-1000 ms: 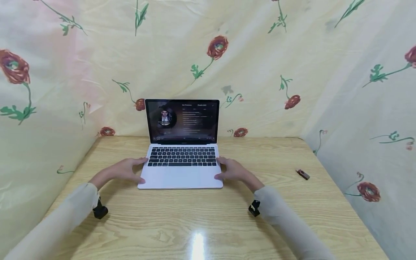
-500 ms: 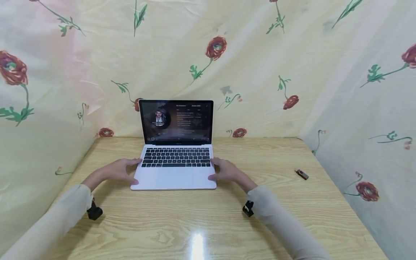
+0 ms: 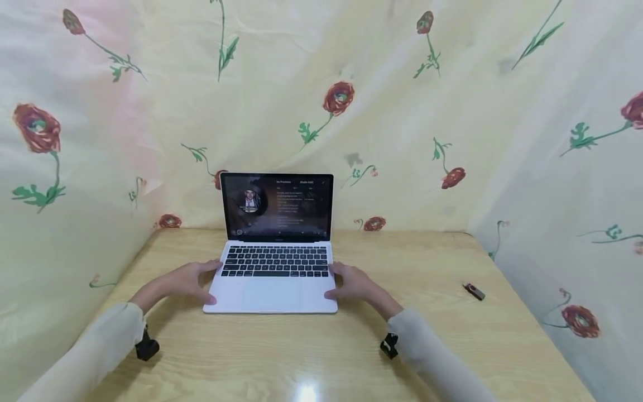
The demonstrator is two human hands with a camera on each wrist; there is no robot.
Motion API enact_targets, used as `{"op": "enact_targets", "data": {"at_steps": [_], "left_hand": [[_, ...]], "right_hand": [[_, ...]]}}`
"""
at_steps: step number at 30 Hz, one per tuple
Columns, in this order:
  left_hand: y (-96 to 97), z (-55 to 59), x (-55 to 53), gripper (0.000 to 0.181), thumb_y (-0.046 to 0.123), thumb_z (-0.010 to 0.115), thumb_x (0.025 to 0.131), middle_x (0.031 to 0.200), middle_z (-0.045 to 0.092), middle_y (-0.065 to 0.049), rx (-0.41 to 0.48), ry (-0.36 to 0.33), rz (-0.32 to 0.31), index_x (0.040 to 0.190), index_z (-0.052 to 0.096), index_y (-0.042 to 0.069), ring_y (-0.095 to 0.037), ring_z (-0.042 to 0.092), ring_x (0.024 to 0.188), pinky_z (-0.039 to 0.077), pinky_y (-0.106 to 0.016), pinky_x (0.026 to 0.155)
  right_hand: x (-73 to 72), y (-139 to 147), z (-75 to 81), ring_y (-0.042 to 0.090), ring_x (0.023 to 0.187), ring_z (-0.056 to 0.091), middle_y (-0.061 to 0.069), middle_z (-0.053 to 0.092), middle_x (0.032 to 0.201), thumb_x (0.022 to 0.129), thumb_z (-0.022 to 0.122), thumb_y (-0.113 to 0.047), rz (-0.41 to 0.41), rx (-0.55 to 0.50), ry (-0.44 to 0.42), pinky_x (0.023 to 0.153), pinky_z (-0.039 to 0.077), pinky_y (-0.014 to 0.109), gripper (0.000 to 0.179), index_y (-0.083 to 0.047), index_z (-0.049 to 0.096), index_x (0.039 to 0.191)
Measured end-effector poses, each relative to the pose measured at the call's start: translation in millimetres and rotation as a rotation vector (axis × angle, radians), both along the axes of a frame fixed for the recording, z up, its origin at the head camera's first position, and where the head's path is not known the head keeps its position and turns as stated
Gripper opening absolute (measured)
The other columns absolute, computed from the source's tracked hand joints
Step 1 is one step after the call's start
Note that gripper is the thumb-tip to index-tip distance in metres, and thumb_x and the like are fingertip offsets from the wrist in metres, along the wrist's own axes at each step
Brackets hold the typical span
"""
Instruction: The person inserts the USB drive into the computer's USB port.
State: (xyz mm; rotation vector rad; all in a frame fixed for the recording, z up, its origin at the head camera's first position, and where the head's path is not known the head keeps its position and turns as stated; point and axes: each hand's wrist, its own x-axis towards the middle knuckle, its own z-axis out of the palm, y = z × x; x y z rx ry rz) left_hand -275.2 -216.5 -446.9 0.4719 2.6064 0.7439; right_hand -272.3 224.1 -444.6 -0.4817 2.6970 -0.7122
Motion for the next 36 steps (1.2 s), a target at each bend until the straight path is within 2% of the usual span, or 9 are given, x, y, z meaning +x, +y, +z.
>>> {"op": "enact_targets", "data": {"at_steps": [6, 12, 17, 21, 25, 31, 36], "left_hand": [[1.8, 1.9, 1.6, 0.112, 0.041, 0.091, 0.073, 0.169, 0.019, -0.019, -0.003, 0.014, -0.026, 0.159, 0.031, 0.002, -0.043, 0.018, 0.156, 0.021, -0.058, 0.127], [4.1, 4.6, 0.7, 0.113, 0.04, 0.091, 0.074, 0.169, 0.017, -0.021, -0.009, -0.012, -0.041, 0.159, 0.028, 0.001, -0.046, 0.016, 0.156, 0.019, -0.06, 0.126], [4.7, 4.6, -0.7, 0.115, 0.043, 0.091, 0.074, 0.169, 0.017, -0.021, -0.035, -0.012, -0.048, 0.16, 0.027, 0.001, -0.047, 0.014, 0.156, 0.018, -0.061, 0.126], [5.4, 3.6, -1.6, 0.117, 0.045, 0.09, 0.074, 0.169, 0.017, -0.022, -0.052, -0.001, -0.051, 0.16, 0.025, 0.0, -0.048, 0.014, 0.155, 0.019, -0.062, 0.126], [5.5, 2.4, -1.2, 0.119, 0.049, 0.09, 0.073, 0.169, 0.016, -0.023, -0.048, 0.009, -0.051, 0.16, 0.025, 0.0, -0.048, 0.014, 0.155, 0.019, -0.062, 0.126], [5.1, 1.4, -1.6, 0.121, 0.052, 0.09, 0.071, 0.169, 0.017, -0.024, -0.039, 0.036, -0.051, 0.159, 0.026, -0.002, -0.048, 0.016, 0.155, 0.02, -0.062, 0.126], [3.6, -0.4, -3.6, 0.121, 0.052, 0.09, 0.071, 0.169, 0.016, -0.024, -0.045, 0.035, -0.05, 0.159, 0.026, -0.001, -0.049, 0.015, 0.155, 0.02, -0.063, 0.125]], "right_hand": [[0.5, -1, 6.2, 0.041, 0.15, 0.037, 0.021, 0.046, 0.157, 0.088, 0.081, -0.033, 0.041, 0.065, 0.036, 0.123, 0.033, 0.056, 0.08, 0.002, 0.046, 0.15], [-4.4, 0, 14.0, 0.041, 0.148, 0.04, 0.022, 0.045, 0.157, 0.09, 0.079, -0.037, 0.111, 0.16, 0.036, 0.121, 0.036, 0.056, 0.077, -0.001, 0.048, 0.15], [-9.3, 12, 24.0, 0.044, 0.147, 0.04, 0.025, 0.045, 0.156, 0.091, 0.077, -0.035, 0.183, 0.188, 0.117, 0.12, 0.036, 0.059, 0.075, 0.001, 0.048, 0.149], [-11.7, 31, 34.3, 0.047, 0.146, 0.038, 0.026, 0.044, 0.156, 0.092, 0.075, -0.034, 0.18, 0.16, 0.18, 0.119, 0.035, 0.063, 0.072, 0.001, 0.048, 0.149], [-14.3, 57, 42.6, 0.049, 0.142, 0.043, 0.027, 0.048, 0.152, 0.094, 0.073, -0.03, 0.168, 0.142, 0.259, 0.116, 0.038, 0.064, 0.067, 0.001, 0.049, 0.148], [-15.2, 107, 50.1, 0.052, 0.126, 0.054, 0.032, 0.058, 0.137, 0.092, 0.076, -0.022, 0.158, 0.166, 0.421, 0.102, 0.048, 0.066, 0.061, 0.005, 0.054, 0.143], [-11.6, 146, 53.3, 0.051, 0.117, 0.057, 0.033, 0.061, 0.128, 0.091, 0.077, -0.021, 0.088, 0.198, 0.49, 0.092, 0.051, 0.066, 0.057, 0.004, 0.058, 0.139]]}}
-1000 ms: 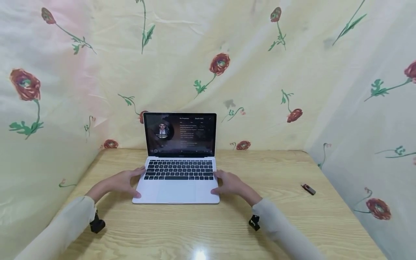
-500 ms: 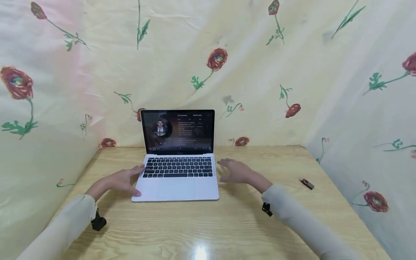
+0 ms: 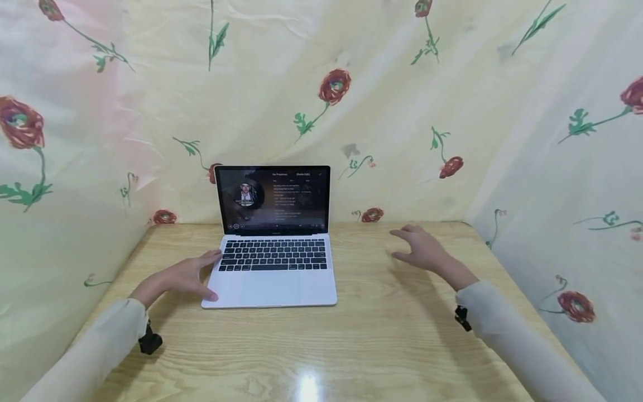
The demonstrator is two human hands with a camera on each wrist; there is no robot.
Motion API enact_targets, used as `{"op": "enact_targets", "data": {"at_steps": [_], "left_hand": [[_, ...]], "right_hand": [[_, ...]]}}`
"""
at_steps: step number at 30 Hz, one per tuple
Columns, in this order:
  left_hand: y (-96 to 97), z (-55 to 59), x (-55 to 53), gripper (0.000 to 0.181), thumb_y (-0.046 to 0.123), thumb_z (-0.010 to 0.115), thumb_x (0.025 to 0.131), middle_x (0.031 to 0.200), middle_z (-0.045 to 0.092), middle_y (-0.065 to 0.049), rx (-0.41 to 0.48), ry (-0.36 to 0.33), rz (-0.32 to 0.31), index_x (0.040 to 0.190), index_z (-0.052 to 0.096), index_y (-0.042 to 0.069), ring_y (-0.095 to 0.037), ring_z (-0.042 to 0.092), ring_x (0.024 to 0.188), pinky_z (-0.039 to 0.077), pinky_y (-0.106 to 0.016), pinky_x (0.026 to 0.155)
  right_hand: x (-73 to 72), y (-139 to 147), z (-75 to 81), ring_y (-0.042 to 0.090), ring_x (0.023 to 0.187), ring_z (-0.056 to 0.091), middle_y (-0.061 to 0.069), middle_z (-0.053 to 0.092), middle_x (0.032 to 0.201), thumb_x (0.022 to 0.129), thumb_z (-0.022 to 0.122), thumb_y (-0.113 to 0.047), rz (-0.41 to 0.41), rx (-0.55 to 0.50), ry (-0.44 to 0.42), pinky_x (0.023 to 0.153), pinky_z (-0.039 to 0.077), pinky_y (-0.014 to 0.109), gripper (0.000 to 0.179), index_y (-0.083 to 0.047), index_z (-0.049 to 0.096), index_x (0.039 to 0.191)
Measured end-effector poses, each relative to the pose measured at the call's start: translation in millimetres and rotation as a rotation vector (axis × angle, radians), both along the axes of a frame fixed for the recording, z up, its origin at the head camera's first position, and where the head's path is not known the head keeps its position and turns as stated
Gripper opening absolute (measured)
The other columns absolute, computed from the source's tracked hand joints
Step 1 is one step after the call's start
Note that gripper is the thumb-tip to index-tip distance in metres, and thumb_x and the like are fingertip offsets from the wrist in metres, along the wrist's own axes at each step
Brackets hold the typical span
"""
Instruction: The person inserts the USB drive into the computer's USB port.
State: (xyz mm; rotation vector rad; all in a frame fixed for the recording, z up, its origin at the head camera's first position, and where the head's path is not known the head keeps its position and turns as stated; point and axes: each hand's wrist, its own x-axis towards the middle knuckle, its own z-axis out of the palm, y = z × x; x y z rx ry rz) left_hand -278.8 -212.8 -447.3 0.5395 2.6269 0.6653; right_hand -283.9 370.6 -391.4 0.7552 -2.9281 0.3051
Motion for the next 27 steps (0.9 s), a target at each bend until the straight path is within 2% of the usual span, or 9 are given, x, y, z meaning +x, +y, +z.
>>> {"op": "enact_targets", "data": {"at_steps": [6, 11, 15, 19, 27], "left_hand": [[0.5, -0.2, -1.3, 0.122, 0.056, 0.089, 0.071, 0.169, 0.016, -0.024, -0.012, -0.006, -0.002, 0.16, 0.027, 0.0, -0.048, 0.015, 0.155, 0.021, -0.063, 0.125], [0.3, -0.8, -2.7, 0.123, 0.058, 0.089, 0.069, 0.169, 0.016, -0.024, -0.02, 0.0, -0.003, 0.16, 0.028, 0.001, -0.048, 0.017, 0.155, 0.021, -0.063, 0.125], [-0.8, -0.2, -2.9, 0.123, 0.057, 0.089, 0.07, 0.169, 0.016, -0.026, -0.017, -0.003, 0.0, 0.16, 0.027, 0.0, -0.049, 0.017, 0.154, 0.022, -0.064, 0.124], [-0.6, 1.0, -2.3, 0.122, 0.056, 0.089, 0.071, 0.168, 0.015, -0.027, -0.014, 0.0, 0.001, 0.159, 0.027, -0.001, -0.05, 0.018, 0.153, 0.023, -0.065, 0.124], [0.2, 1.5, -2.4, 0.121, 0.056, 0.089, 0.071, 0.168, 0.015, -0.026, -0.016, -0.005, 0.003, 0.16, 0.027, 0.0, -0.05, 0.017, 0.154, 0.022, -0.065, 0.124]], "right_hand": [[6.2, 41, -2.2, 0.051, 0.112, 0.057, 0.033, 0.062, 0.122, 0.091, 0.078, -0.021, -0.067, -0.006, 0.04, 0.088, 0.051, 0.066, 0.054, 0.003, 0.061, 0.136], [9.0, 69, -5.8, 0.054, 0.115, 0.054, 0.035, 0.059, 0.126, 0.091, 0.077, -0.019, -0.104, -0.022, 0.005, 0.089, 0.049, 0.069, 0.054, 0.005, 0.059, 0.136], [9.8, 86, -9.7, 0.052, 0.111, 0.058, 0.034, 0.061, 0.124, 0.092, 0.076, -0.019, -0.111, -0.032, -0.016, 0.086, 0.051, 0.066, 0.054, 0.007, 0.059, 0.136], [12.4, 100, -14.8, 0.049, 0.107, 0.06, 0.034, 0.061, 0.121, 0.093, 0.075, -0.02, -0.129, -0.047, -0.044, 0.082, 0.053, 0.063, 0.054, 0.009, 0.058, 0.136], [17.8, 121, -23.2, 0.053, 0.11, 0.058, 0.039, 0.058, 0.125, 0.096, 0.071, -0.022, -0.193, -0.072, -0.12, 0.079, 0.053, 0.064, 0.054, 0.01, 0.056, 0.137]]}}
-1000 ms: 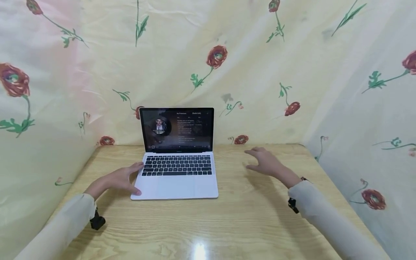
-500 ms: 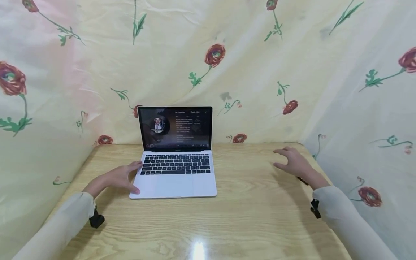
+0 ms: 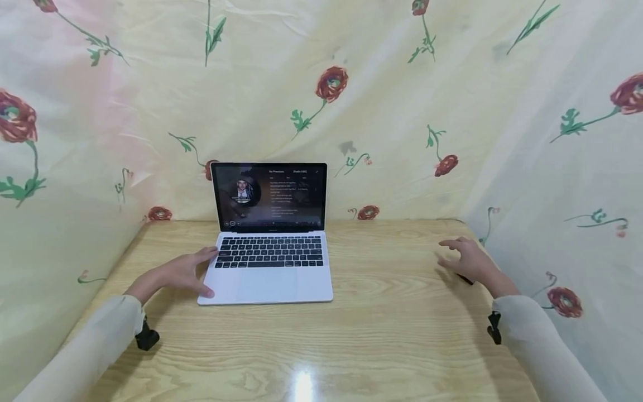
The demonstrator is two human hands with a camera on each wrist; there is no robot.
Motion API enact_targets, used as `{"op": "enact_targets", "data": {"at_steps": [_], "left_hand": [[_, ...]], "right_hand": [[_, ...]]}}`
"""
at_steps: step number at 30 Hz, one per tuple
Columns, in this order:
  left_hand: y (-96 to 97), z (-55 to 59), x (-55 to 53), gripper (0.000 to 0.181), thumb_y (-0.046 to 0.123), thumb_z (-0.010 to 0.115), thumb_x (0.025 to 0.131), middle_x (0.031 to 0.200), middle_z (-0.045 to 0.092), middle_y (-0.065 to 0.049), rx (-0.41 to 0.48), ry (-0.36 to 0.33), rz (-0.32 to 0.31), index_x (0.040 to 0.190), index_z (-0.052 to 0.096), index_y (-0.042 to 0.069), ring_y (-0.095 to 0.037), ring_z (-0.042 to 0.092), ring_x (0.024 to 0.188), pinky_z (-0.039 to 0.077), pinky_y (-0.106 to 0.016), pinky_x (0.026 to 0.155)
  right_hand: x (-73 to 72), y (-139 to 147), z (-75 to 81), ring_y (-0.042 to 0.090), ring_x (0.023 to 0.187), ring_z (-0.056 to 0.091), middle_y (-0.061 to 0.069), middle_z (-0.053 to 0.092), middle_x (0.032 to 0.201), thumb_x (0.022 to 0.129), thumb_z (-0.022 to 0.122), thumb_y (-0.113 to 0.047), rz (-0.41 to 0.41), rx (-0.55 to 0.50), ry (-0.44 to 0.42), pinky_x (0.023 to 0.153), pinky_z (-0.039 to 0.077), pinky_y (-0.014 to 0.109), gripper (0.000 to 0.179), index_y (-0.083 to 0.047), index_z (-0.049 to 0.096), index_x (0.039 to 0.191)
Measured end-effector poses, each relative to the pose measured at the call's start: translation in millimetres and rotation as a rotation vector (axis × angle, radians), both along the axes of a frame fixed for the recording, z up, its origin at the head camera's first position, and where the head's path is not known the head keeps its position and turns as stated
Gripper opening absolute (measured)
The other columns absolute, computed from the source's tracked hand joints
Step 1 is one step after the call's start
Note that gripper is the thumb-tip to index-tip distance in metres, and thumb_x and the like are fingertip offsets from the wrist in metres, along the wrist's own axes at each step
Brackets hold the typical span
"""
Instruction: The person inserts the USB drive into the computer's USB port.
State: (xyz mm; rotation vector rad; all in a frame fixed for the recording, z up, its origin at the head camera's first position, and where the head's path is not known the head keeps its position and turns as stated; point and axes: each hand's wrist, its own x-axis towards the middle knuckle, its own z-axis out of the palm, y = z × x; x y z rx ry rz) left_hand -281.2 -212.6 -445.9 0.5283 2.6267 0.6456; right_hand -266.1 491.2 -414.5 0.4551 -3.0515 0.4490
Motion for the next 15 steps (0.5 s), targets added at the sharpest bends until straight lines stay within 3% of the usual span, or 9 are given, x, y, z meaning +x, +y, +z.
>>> {"op": "enact_targets", "data": {"at_steps": [9, 15], "left_hand": [[-0.6, 1.9, -0.6, 0.122, 0.055, 0.088, 0.072, 0.168, 0.014, -0.026, 0.004, -0.004, -0.008, 0.16, 0.025, 0.001, -0.05, 0.016, 0.154, 0.021, -0.065, 0.124], [-0.4, 1.3, -0.2, 0.121, 0.055, 0.089, 0.072, 0.168, 0.014, -0.028, 0.004, -0.009, -0.004, 0.16, 0.026, 0.0, -0.051, 0.016, 0.153, 0.021, -0.066, 0.123]], "right_hand": [[4.7, 18, -8.1, 0.053, 0.107, 0.06, 0.039, 0.062, 0.123, 0.094, 0.073, -0.021, -0.019, -0.013, 0.015, 0.082, 0.053, 0.066, 0.054, 0.011, 0.058, 0.134], [11.1, 29, -10.1, 0.057, 0.107, 0.059, 0.041, 0.06, 0.123, 0.095, 0.073, -0.023, -0.042, -0.02, -0.044, 0.083, 0.054, 0.066, 0.055, 0.012, 0.057, 0.134]]}}
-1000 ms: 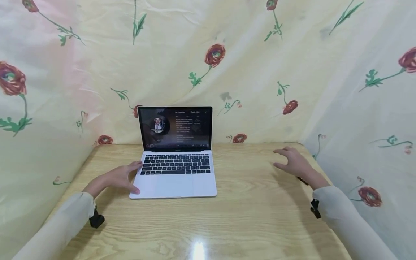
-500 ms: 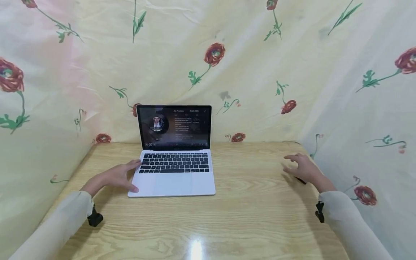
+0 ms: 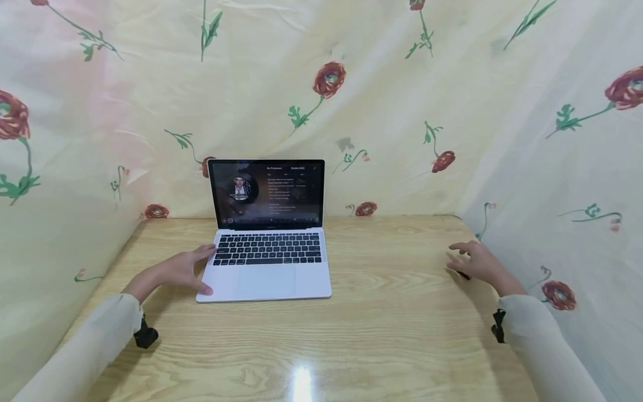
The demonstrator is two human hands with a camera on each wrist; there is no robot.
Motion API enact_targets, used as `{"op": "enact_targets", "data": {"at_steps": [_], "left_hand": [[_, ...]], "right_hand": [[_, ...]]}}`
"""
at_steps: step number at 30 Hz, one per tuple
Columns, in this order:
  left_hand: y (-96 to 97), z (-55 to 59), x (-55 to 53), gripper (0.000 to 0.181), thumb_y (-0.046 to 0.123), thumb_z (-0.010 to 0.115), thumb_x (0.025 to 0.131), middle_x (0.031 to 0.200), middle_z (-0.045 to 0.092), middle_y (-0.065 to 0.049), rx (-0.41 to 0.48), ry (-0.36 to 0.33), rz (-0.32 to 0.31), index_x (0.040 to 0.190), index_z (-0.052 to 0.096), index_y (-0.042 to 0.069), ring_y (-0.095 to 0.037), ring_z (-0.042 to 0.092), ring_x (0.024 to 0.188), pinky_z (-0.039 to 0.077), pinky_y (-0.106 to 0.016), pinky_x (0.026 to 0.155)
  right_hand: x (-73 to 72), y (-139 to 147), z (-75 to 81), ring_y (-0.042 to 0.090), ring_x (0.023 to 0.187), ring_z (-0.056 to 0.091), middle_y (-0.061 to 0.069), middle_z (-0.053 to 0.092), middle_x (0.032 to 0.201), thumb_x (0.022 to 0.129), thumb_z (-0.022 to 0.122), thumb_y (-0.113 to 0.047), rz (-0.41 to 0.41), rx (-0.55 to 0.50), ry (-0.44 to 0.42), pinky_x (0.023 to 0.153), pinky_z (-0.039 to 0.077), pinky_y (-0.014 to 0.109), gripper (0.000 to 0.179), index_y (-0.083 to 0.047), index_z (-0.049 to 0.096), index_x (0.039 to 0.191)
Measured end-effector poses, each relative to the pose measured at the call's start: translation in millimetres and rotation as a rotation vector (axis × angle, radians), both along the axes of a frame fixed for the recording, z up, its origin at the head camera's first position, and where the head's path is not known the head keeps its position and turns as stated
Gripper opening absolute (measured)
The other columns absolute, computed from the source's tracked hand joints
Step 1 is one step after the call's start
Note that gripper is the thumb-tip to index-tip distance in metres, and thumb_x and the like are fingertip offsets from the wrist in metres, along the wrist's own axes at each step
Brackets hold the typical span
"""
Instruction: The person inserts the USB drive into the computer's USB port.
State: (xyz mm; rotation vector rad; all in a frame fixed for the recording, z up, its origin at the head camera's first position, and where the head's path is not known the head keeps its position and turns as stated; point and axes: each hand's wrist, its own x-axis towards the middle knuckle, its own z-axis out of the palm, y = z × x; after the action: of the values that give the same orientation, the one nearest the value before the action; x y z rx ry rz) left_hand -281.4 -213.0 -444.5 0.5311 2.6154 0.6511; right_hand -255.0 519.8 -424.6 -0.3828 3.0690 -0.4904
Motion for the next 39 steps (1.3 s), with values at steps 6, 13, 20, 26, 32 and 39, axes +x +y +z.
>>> {"op": "enact_targets", "data": {"at_steps": [6, 13, 20, 26, 32, 39], "left_hand": [[0.4, 0.8, 1.6, 0.121, 0.055, 0.088, 0.072, 0.168, 0.014, -0.028, -0.001, 0.002, 0.001, 0.16, 0.026, 0.0, -0.051, 0.016, 0.153, 0.022, -0.065, 0.124], [1.4, 1.6, 1.7, 0.121, 0.055, 0.089, 0.072, 0.167, 0.014, -0.029, -0.005, -0.003, 0.008, 0.16, 0.026, -0.001, -0.05, 0.015, 0.154, 0.021, -0.065, 0.124], [1.2, 1.3, 1.1, 0.122, 0.056, 0.089, 0.071, 0.168, 0.015, -0.029, -0.014, -0.009, 0.013, 0.16, 0.026, 0.001, -0.051, 0.016, 0.154, 0.021, -0.066, 0.124], [0.6, 0.8, 1.0, 0.122, 0.056, 0.088, 0.071, 0.168, 0.015, -0.028, -0.012, -0.002, 0.007, 0.16, 0.026, 0.001, -0.051, 0.016, 0.154, 0.021, -0.066, 0.124], [-0.8, -0.2, 1.1, 0.121, 0.055, 0.088, 0.072, 0.168, 0.014, -0.028, 0.003, 0.0, 0.002, 0.16, 0.026, 0.0, -0.051, 0.015, 0.154, 0.021, -0.066, 0.124], [-0.6, 1.0, 2.1, 0.121, 0.055, 0.088, 0.072, 0.168, 0.014, -0.028, 0.009, 0.002, 0.002, 0.16, 0.026, 0.0, -0.051, 0.015, 0.154, 0.021, -0.066, 0.124]], "right_hand": [[5.0, 8, -1.2, 0.056, 0.103, 0.059, 0.041, 0.062, 0.116, 0.094, 0.074, -0.024, -0.042, 0.011, -0.057, 0.079, 0.055, 0.062, 0.055, 0.013, 0.058, 0.131], [10.0, 14, -4.0, 0.044, 0.096, 0.062, 0.031, 0.067, 0.106, 0.092, 0.077, -0.024, -0.064, 0.018, -0.062, 0.077, 0.055, 0.056, 0.055, 0.014, 0.061, 0.127], [11.5, 17, -6.1, 0.03, 0.086, 0.064, 0.019, 0.07, 0.095, 0.09, 0.079, -0.02, -0.075, 0.028, -0.059, 0.072, 0.053, 0.041, 0.048, 0.015, 0.065, 0.12], [12.4, 20, -7.8, 0.019, 0.08, 0.06, 0.015, 0.07, 0.091, 0.089, 0.079, -0.017, -0.084, 0.011, -0.07, 0.065, 0.049, 0.031, 0.042, 0.014, 0.067, 0.116], [12.8, 24, -9.9, 0.007, 0.071, 0.053, 0.007, 0.069, 0.084, 0.087, 0.079, -0.014, -0.069, -0.007, -0.064, 0.06, 0.045, 0.025, 0.031, 0.008, 0.072, 0.108], [12.0, 25, -11.3, 0.006, 0.071, 0.053, 0.006, 0.069, 0.082, 0.086, 0.08, -0.012, -0.083, -0.018, -0.069, 0.059, 0.044, 0.024, 0.026, 0.006, 0.074, 0.104]]}}
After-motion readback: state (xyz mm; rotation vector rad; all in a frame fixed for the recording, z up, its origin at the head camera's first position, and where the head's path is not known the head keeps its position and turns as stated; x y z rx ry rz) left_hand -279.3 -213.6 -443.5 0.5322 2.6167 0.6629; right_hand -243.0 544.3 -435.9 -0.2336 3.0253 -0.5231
